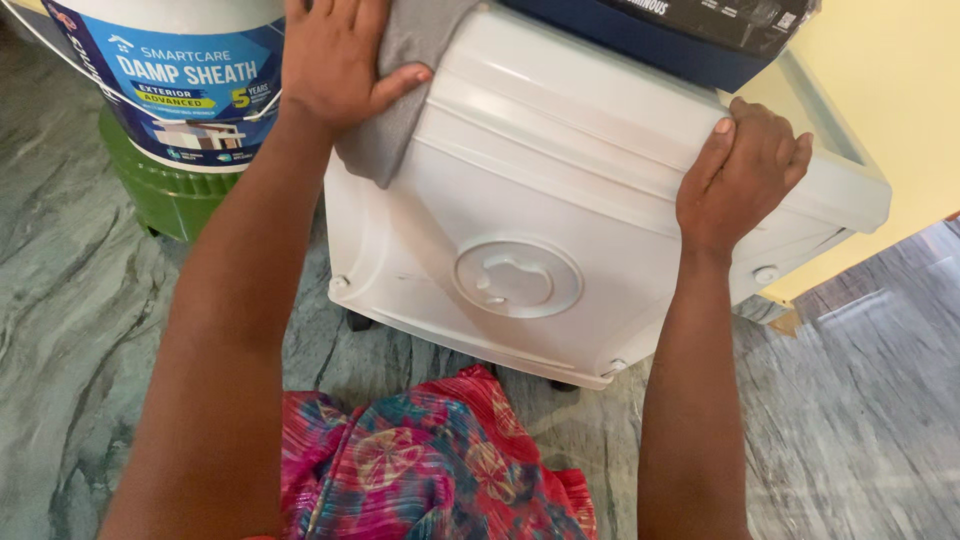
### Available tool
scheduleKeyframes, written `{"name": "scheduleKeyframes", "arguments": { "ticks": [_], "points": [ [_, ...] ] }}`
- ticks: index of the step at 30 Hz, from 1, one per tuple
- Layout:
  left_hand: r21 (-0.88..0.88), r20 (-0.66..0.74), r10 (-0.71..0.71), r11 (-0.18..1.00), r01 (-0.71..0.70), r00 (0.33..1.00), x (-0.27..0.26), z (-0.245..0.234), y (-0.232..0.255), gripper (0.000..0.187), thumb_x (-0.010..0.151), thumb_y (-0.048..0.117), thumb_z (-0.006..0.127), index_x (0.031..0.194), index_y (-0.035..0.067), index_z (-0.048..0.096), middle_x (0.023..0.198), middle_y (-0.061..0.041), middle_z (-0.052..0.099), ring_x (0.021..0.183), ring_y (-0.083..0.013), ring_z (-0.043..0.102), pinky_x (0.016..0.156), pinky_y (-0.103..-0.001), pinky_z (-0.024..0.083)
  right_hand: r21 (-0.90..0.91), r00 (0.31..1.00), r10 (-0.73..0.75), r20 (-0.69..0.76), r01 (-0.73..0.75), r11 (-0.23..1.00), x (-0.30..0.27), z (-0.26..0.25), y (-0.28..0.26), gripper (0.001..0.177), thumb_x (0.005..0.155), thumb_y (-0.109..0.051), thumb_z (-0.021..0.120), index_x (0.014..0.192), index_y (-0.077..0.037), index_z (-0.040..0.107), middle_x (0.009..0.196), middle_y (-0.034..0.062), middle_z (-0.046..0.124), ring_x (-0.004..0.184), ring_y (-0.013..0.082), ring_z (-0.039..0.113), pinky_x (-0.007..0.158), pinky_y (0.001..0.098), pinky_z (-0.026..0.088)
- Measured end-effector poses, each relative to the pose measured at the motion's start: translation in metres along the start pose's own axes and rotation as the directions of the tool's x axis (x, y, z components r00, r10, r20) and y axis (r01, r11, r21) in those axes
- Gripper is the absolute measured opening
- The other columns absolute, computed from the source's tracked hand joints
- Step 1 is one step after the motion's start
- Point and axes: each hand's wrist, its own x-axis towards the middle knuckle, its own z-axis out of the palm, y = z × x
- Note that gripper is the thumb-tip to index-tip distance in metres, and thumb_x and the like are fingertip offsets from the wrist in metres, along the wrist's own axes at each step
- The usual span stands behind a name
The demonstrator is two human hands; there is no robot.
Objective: The person wipes the exterior of a white chest freezer with a grey cloth. They clean the top surface, the front panel, and the lower edges, moving the cloth back and forth across the appliance's surface.
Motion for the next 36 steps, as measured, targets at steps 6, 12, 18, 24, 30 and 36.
{"name": "scheduleKeyframes", "arguments": {
  "ticks": [6,12,18,24,30,36],
  "points": [
    [-0.043,-0.053,-0.227,0.973,0.225,0.972,-0.024,0.011,0.025,0.080,0.116,0.057,0.043,0.163,-0.005,0.029,0.168,-0.027,0.031,0.157,-0.0461,0.022,0.128,-0.064,0.006,-0.003,1.000,0.005,-0.018,-0.005,1.000,-0.001,0.002,0.000,0.028,0.116,-0.018,0.047,0.124,-0.003,0.069,0.120,0.0115,0.068,0.122,0.0301,0.059,0.122,0.0585,0.022],
    [-0.081,-0.114,-0.280,0.959,0.272,0.953,-0.074,0.058,0.075,0.080,0.115,0.053,0.032,0.167,-0.003,0.011,0.173,-0.030,0.008,0.163,-0.0486,0.003,0.128,-0.070,-0.004,-0.006,1.000,-0.018,-0.024,0.018,1.000,-0.001,0.001,0.001,0.029,0.115,-0.017,0.044,0.125,-0.003,0.068,0.122,0.0109,0.068,0.123,0.0298,0.059,0.122,0.0574,0.021],
    [0.005,-0.010,-0.116,0.993,0.116,0.993,-0.083,0.093,0.152,0.078,0.114,0.059,0.027,0.167,0.005,0.007,0.172,-0.026,0.002,0.159,-0.0464,-0.001,0.113,-0.084,-0.009,-0.009,1.000,-0.018,-0.023,0.017,1.000,-0.001,0.001,0.000,0.030,0.115,-0.018,0.043,0.125,-0.004,0.067,0.121,0.0106,0.068,0.123,0.0303,0.058,0.121,0.0579,0.022],
    [-0.062,0.362,0.318,0.946,-0.318,0.876,-0.039,0.083,0.273,0.070,0.107,0.053,0.023,0.163,0.012,0.016,0.170,-0.016,0.018,0.157,-0.0367,0.011,0.119,-0.071,0.005,-0.024,0.999,-0.032,-0.035,0.031,0.999,-0.001,0.003,0.002,0.030,0.115,-0.019,0.042,0.125,-0.004,0.067,0.125,0.0104,0.069,0.126,0.0311,0.058,0.121,0.0579,0.022],
    [0.068,0.112,0.492,0.863,-0.500,0.864,-0.025,0.112,0.326,0.060,0.115,0.051,0.032,0.167,0.023,0.035,0.173,-0.012,0.026,0.162,-0.0261,0.010,0.126,-0.065,0.003,-0.030,0.999,-0.019,-0.030,0.019,0.999,0.000,0.004,0.005,0.030,0.113,-0.018,0.044,0.123,-0.004,0.068,0.121,0.0113,0.069,0.123,0.0309,0.060,0.121,0.0571,0.023],
    [0.136,0.024,0.389,0.911,-0.389,0.921,-0.039,0.130,0.279,0.054,0.113,0.054,0.030,0.160,0.033,0.045,0.173,-0.003,0.028,0.161,-0.0254,0.004,0.119,-0.076,-0.002,-0.015,0.999,-0.025,-0.033,0.024,1.000,0.000,0.001,0.001,0.030,0.112,-0.017,0.044,0.125,-0.004,0.068,0.121,0.0111,0.069,0.123,0.0305,0.060,0.120,0.0579,0.023]
  ]
}}
